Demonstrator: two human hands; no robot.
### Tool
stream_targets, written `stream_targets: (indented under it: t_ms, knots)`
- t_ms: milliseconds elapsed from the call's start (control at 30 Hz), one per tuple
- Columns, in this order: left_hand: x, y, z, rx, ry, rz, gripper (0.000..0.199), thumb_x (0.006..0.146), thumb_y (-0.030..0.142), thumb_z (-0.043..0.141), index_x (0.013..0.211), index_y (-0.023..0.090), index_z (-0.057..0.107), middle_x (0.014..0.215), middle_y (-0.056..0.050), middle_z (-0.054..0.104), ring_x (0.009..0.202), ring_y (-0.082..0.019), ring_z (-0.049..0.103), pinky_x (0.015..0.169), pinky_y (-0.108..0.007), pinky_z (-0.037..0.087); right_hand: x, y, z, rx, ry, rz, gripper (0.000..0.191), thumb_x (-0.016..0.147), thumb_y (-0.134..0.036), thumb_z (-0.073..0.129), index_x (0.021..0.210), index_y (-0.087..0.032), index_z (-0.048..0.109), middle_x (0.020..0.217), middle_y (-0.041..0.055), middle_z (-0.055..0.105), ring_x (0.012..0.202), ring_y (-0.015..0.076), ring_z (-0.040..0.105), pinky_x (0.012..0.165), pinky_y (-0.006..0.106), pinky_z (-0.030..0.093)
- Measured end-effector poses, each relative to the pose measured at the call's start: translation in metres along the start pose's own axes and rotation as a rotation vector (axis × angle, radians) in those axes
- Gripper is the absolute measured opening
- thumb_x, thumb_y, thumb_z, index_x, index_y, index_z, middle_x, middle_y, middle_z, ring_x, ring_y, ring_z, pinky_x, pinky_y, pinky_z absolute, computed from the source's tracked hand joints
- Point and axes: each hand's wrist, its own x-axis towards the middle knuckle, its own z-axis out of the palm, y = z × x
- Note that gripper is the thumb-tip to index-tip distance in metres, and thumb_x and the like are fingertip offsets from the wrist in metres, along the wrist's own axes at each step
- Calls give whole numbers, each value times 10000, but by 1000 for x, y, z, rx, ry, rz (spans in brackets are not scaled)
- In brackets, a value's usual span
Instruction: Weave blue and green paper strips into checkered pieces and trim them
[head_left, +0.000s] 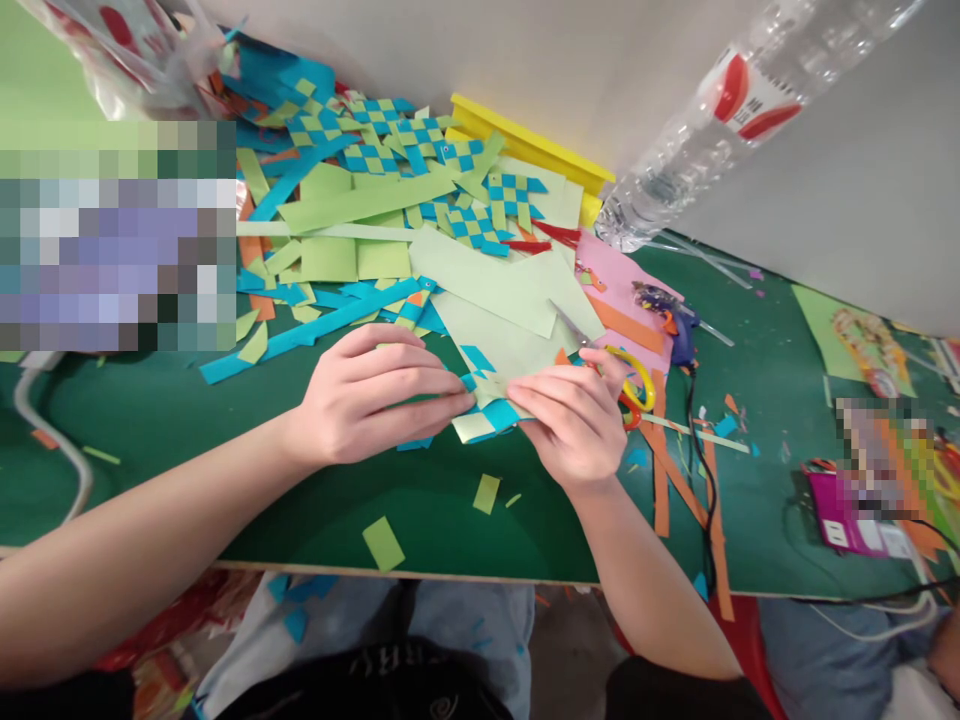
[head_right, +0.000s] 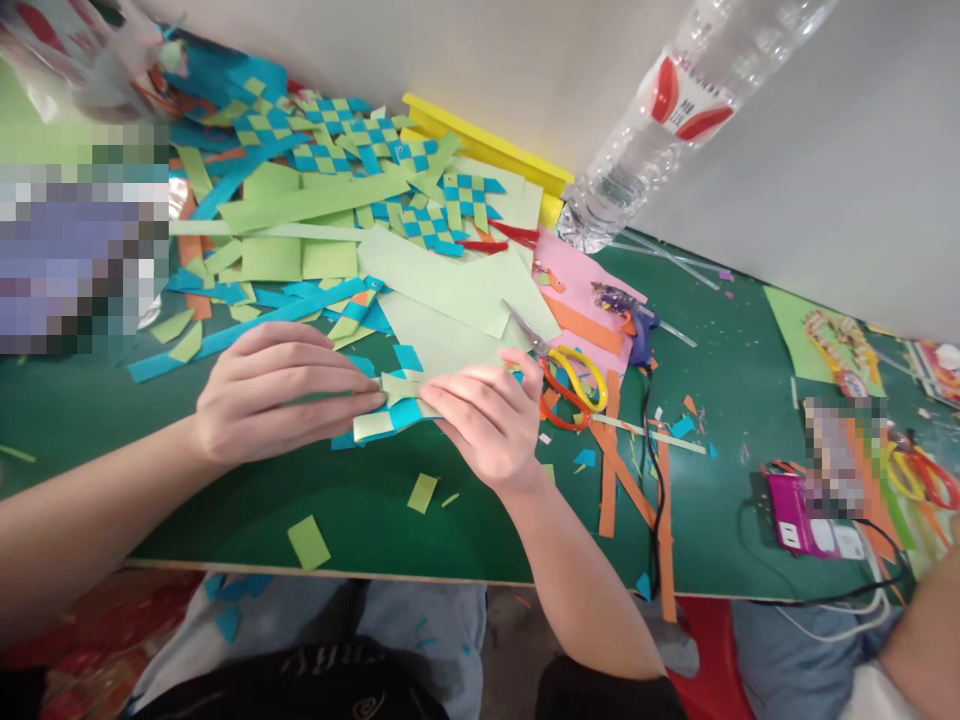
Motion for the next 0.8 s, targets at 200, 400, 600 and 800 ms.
stream_targets:
  t_ms: [200,400,600,800]
  knots:
    - [0,1,2,-39,1,-8,167,890,270,598,1035,235,673,912,-11,745,813,-146,687,831,-324,537,1,-2,-4,17,-51,13,115,890,-220,606,960,-302,646,865,-68,747,754,123,665,983,415,393]
    - [1,3,4,-12,23,-31,131,848,224,659,972,263,674,865,26,741,777,-125,683,817,-301,535,-1,-3,-2,35,-40,34,128,886,-218,612,965,-312,646,870,-79,745,749,114,669,1015,412,375]
    - [2,4,4,11,25,-38,122,812,187,701,916,244,672,825,32,736,776,-127,676,799,-297,537,-3,-3,2,64,-16,-9,96,882,-216,619,950,-275,650,854,-61,747,720,108,664,1008,412,380]
    - [3,3,4,8,39,-11,164,771,158,734,922,185,675,813,-6,736,747,-148,669,767,-318,543,-4,-2,2,67,-48,6,94,888,-234,616,955,-293,642,871,-81,747,726,98,662,1010,410,374]
